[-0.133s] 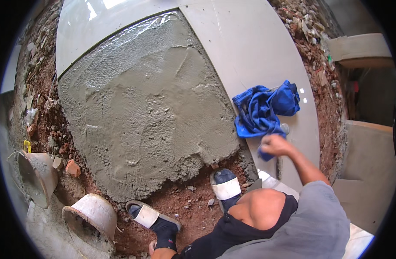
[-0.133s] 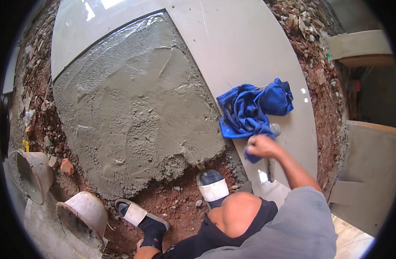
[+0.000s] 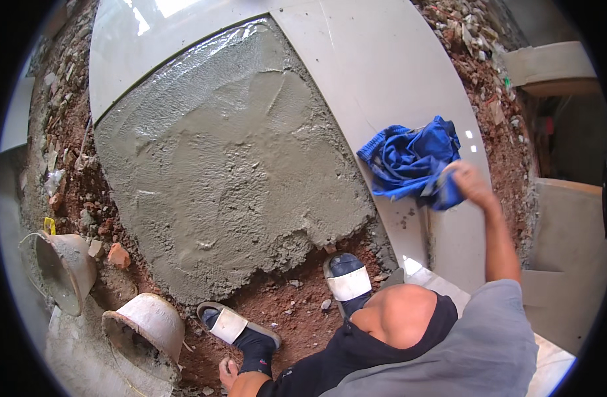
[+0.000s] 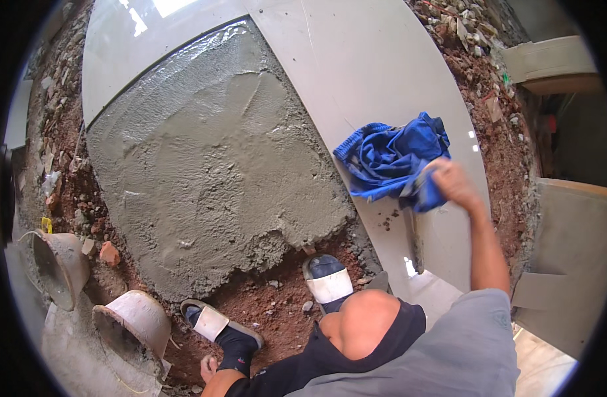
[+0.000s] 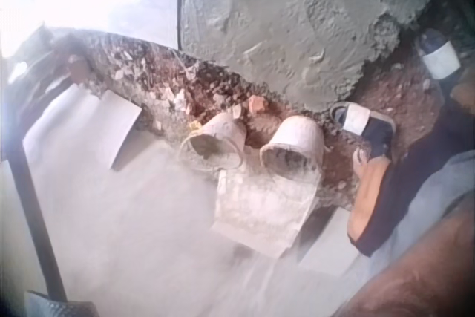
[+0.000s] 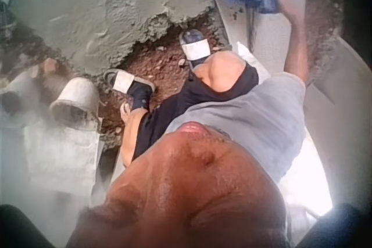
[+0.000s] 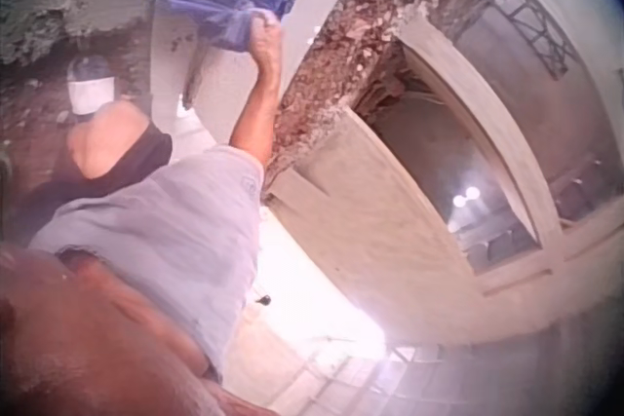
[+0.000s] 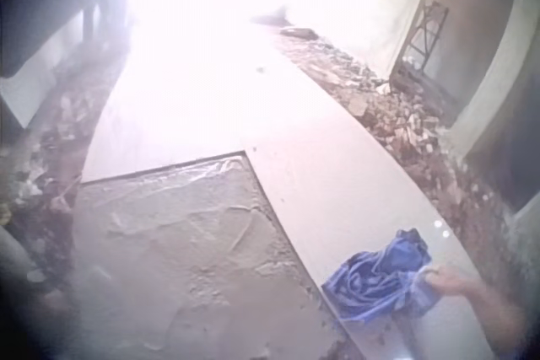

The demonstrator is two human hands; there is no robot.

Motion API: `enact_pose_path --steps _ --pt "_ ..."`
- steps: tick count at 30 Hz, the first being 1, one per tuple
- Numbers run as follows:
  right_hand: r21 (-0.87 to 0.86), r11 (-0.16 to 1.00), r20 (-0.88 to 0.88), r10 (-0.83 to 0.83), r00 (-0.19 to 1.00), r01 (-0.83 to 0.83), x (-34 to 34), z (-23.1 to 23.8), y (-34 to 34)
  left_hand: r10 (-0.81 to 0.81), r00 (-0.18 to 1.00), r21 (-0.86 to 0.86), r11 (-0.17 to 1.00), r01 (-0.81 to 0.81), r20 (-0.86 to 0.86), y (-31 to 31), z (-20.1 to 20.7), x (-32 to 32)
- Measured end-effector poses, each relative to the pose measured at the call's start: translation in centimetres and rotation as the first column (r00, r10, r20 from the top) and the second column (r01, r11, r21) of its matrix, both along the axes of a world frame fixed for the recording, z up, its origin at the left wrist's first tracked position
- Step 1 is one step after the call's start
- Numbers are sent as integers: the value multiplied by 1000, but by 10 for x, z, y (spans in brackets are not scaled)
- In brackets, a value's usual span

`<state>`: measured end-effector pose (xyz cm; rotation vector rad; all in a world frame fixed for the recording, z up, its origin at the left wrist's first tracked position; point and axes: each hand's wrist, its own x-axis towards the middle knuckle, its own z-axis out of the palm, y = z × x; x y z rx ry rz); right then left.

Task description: The person spreads cement on the floor and a tile using a trowel, then places the tile onto the cemented area and taps it with a rubber mallet to secure it.

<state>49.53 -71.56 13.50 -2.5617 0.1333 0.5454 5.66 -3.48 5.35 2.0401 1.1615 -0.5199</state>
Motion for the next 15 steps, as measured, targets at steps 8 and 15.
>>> enact_pose_path --steps 8,15 --pt "-47 836 934 -157 321 546 63 142 -105 -255 944 156 962 226 207 9 73 154" --pt "-41 809 955 -140 260 587 50 146 -118 -485 843 280 863 420 232 10 92 223"
